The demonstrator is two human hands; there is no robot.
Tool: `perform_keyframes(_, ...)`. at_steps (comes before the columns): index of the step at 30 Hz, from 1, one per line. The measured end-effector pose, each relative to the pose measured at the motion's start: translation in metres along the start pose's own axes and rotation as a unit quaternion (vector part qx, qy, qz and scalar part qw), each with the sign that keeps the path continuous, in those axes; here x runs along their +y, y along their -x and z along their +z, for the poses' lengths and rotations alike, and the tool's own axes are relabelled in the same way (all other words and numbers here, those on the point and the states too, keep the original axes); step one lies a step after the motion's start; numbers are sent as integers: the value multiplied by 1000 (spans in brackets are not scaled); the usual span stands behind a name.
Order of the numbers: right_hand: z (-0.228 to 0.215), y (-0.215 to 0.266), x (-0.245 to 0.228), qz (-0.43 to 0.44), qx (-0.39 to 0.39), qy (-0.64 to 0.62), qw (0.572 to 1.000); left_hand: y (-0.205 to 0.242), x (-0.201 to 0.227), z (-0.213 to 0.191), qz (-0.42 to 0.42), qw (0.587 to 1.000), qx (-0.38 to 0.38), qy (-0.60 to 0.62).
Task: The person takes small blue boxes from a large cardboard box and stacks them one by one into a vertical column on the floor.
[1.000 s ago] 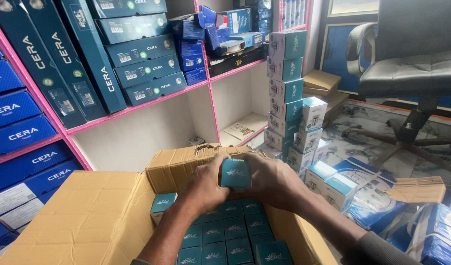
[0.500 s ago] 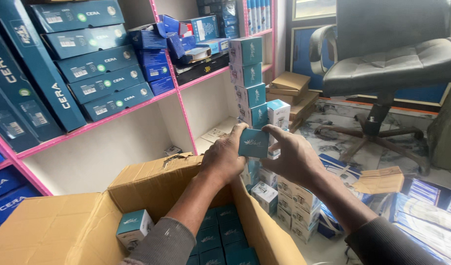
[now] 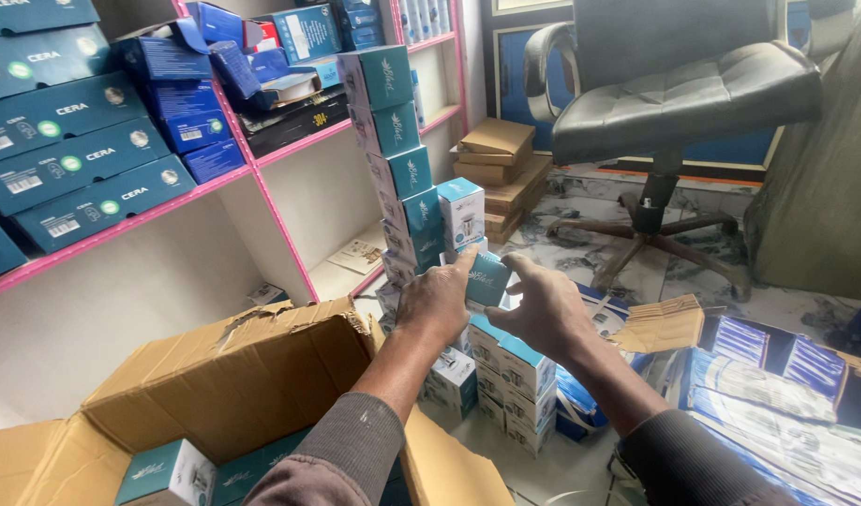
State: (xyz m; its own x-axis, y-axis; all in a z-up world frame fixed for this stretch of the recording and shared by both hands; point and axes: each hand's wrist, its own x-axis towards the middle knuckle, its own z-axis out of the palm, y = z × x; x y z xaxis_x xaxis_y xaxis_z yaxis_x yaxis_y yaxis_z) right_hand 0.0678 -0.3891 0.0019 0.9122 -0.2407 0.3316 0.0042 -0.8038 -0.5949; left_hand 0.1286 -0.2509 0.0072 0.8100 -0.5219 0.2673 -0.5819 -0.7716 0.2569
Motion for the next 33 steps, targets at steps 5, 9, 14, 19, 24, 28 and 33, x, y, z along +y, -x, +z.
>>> perform_keyframes(5, 12, -16, 12, 39, -24, 4, 999, -11, -7, 24, -18, 999, 9, 44)
perform_keyframes(9, 19, -25, 17, 78, -28, -14, 996, -22, -13, 39, -40, 993, 20, 108)
perform_keyframes(14, 20, -29, 17, 109, -35, -28, 993, -29, -13, 46, -39, 988, 27, 150)
perform_keyframes(19, 15, -26, 14, 122, -29, -55, 991, -32, -14, 54, -41, 980, 31, 190)
perform_keyframes(24, 9, -22, 1, 135, -39, -48, 989, -36, -18, 60, -48, 983, 19, 177)
perform_keyframes(28, 13, -20, 2, 130, -35, -47, 990, -30, -14, 54, -52, 980, 20, 190)
perform_keyframes(33, 14, -20, 7, 112, -31, -38, 993, -23, -22, 53, -59, 985, 19, 164)
